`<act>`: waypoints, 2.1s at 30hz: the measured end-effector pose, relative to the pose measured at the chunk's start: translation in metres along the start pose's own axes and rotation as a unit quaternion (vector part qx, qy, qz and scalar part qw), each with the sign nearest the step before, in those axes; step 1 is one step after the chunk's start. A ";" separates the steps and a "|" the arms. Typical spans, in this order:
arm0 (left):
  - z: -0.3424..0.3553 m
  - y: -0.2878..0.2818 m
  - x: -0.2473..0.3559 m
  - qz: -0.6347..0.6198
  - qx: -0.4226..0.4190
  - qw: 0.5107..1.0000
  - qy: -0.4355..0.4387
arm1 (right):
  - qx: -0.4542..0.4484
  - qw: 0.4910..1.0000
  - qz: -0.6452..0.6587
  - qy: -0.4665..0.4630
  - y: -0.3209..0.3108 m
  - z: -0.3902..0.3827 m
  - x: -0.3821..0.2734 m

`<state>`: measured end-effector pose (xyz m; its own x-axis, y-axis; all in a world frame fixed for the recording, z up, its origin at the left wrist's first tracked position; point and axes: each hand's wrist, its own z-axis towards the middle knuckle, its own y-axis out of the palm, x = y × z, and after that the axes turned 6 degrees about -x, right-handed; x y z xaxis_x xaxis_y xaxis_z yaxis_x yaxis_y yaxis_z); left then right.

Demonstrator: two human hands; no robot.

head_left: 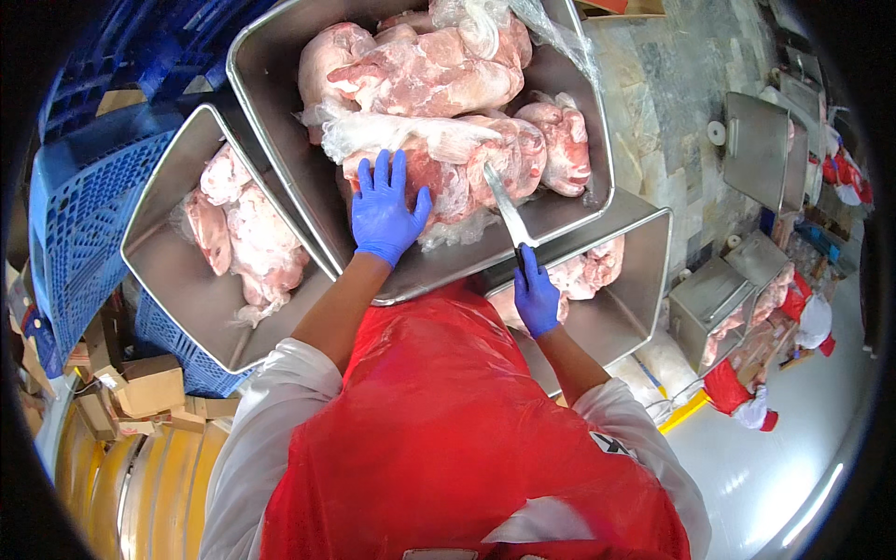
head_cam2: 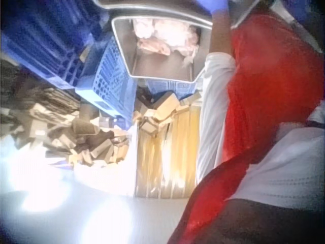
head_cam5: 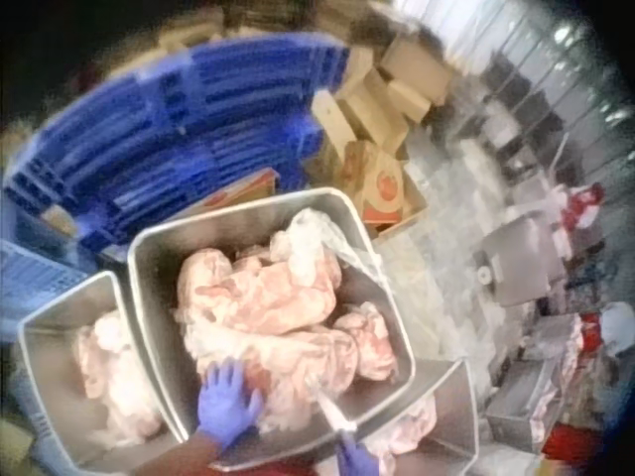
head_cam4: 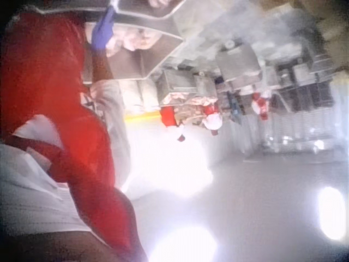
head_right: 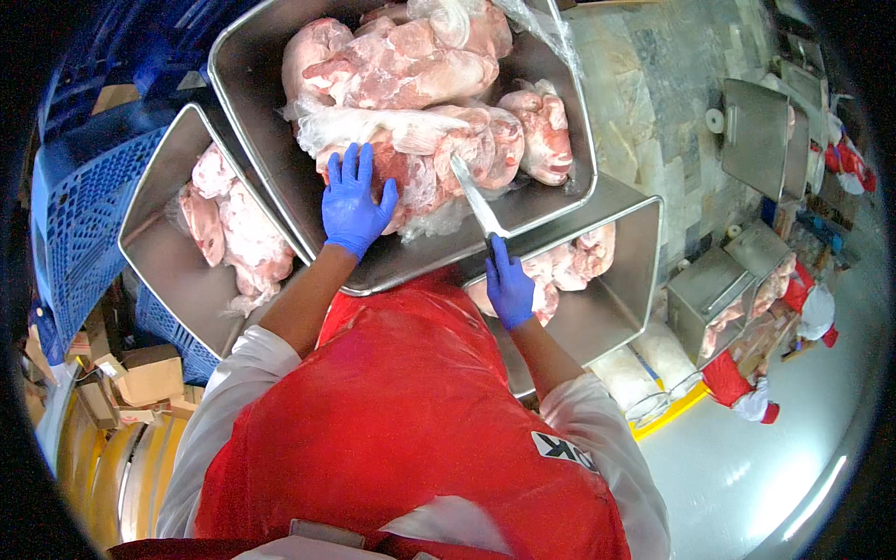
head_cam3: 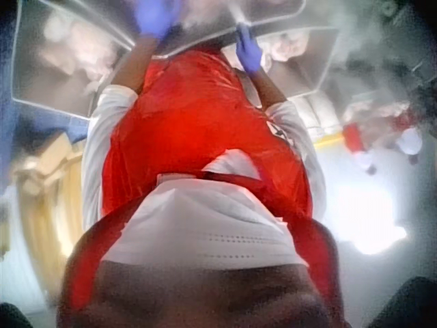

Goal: The person uses a knife to cut large pieces of raw meat in a metal tray and transfers the cut portions into another tray. The person repeatedly picks up meat, slices it, and places the pieces into a separate container.

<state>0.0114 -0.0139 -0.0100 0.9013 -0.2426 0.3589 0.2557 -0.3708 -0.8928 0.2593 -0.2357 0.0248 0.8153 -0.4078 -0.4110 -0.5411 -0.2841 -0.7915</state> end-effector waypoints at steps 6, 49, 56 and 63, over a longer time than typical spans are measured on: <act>-0.002 0.002 0.004 0.034 0.023 0.999 0.014 | -0.048 0.995 0.055 0.061 0.047 0.009 0.011; 0.068 0.017 -0.005 -0.183 0.094 0.970 0.131 | -0.015 0.996 -0.078 0.041 -0.147 -0.015 -0.051; 0.001 0.007 0.003 0.001 0.072 0.997 0.029 | -0.126 0.979 -0.161 -0.001 -0.243 0.047 -0.082; -0.003 0.012 0.001 0.025 0.079 0.996 0.009 | -0.175 0.965 -0.195 -0.011 -0.268 0.074 -0.103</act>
<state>0.0140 -0.0211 -0.0198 0.9083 -0.2742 0.3159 0.2633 -0.2119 -0.9411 0.3357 -0.0537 0.2454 0.9731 -0.1938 -0.1244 -0.2253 -0.6893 -0.6886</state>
